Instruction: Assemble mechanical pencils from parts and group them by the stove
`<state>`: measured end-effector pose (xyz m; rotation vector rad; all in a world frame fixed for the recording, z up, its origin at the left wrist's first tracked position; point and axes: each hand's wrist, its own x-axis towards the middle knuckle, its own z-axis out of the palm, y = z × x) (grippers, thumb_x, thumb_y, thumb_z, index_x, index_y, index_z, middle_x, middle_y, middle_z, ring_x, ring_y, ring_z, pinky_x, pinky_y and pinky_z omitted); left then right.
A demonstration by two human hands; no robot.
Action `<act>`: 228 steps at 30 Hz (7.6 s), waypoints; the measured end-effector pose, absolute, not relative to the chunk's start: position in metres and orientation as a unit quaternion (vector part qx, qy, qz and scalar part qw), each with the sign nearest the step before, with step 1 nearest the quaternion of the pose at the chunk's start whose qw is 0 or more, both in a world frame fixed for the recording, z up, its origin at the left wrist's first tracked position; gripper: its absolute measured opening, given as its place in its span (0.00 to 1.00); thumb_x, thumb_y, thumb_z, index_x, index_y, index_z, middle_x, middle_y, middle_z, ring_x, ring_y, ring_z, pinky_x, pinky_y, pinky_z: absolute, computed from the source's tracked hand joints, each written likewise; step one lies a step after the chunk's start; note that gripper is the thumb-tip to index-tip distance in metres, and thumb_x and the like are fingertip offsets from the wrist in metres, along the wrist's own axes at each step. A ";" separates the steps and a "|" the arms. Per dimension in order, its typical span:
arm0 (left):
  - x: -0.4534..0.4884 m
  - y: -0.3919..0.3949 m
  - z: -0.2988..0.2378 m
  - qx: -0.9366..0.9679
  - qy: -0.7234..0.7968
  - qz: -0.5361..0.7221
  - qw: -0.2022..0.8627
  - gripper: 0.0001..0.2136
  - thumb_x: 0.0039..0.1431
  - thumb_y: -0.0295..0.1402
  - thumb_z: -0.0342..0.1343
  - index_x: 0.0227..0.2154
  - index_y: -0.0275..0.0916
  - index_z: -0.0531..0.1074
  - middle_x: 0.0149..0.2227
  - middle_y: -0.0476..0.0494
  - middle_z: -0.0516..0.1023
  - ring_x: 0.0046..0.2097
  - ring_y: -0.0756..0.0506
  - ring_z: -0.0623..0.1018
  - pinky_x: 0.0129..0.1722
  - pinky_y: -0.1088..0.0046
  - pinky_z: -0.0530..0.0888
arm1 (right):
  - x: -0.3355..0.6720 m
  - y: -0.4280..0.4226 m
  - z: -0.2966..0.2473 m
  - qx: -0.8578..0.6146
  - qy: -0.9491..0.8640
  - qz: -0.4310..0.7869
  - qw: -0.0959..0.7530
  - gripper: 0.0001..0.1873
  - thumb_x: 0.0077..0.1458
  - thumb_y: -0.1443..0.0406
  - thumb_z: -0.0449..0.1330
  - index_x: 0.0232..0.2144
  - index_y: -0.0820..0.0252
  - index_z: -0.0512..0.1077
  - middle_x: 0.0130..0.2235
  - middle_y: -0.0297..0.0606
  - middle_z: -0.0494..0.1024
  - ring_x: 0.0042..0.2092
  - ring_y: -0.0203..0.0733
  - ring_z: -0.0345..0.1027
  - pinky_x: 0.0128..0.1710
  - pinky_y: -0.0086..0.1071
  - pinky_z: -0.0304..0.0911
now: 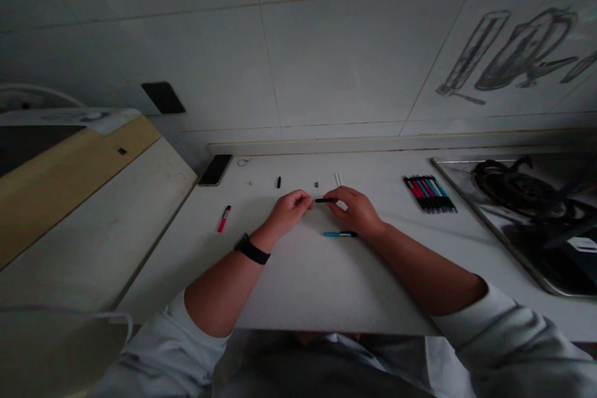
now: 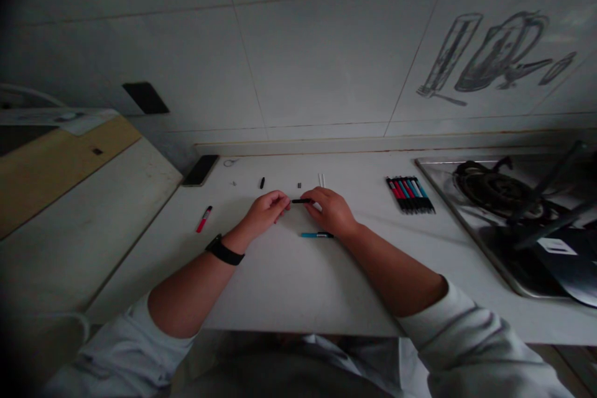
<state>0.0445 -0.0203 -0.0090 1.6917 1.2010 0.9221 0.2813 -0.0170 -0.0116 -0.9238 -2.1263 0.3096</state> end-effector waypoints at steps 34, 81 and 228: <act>0.045 -0.024 -0.001 0.695 0.460 0.414 0.365 0.06 0.62 0.37 0.62 0.37 0.41 0.78 0.33 0.45 0.78 0.36 0.46 0.77 0.35 0.72 0.74 | 0.282 -0.019 -0.006 -0.402 -0.834 0.116 0.359 0.14 0.72 0.57 0.53 0.43 0.56 0.76 0.40 0.44 0.81 0.43 0.47 0.75 0.46 0.40 0.69; 0.044 -0.019 -0.008 0.737 0.456 0.390 0.310 0.06 0.66 0.35 0.58 0.37 0.39 0.77 0.35 0.46 0.80 0.36 0.48 0.78 0.34 0.74 0.77 | 0.285 -0.011 -0.015 -0.377 -0.850 0.119 0.349 0.08 0.64 0.63 0.59 0.46 0.55 0.72 0.42 0.42 0.77 0.44 0.47 0.73 0.47 0.40 0.69; 0.037 -0.011 -0.014 0.757 0.473 0.410 0.187 0.04 0.61 0.30 0.65 0.38 0.40 0.77 0.40 0.46 0.80 0.38 0.48 0.76 0.42 0.69 0.73 | 0.304 -0.008 0.020 -0.432 -0.872 0.058 0.220 0.10 0.66 0.69 0.55 0.41 0.58 0.77 0.41 0.44 0.81 0.43 0.46 0.72 0.45 0.36 0.64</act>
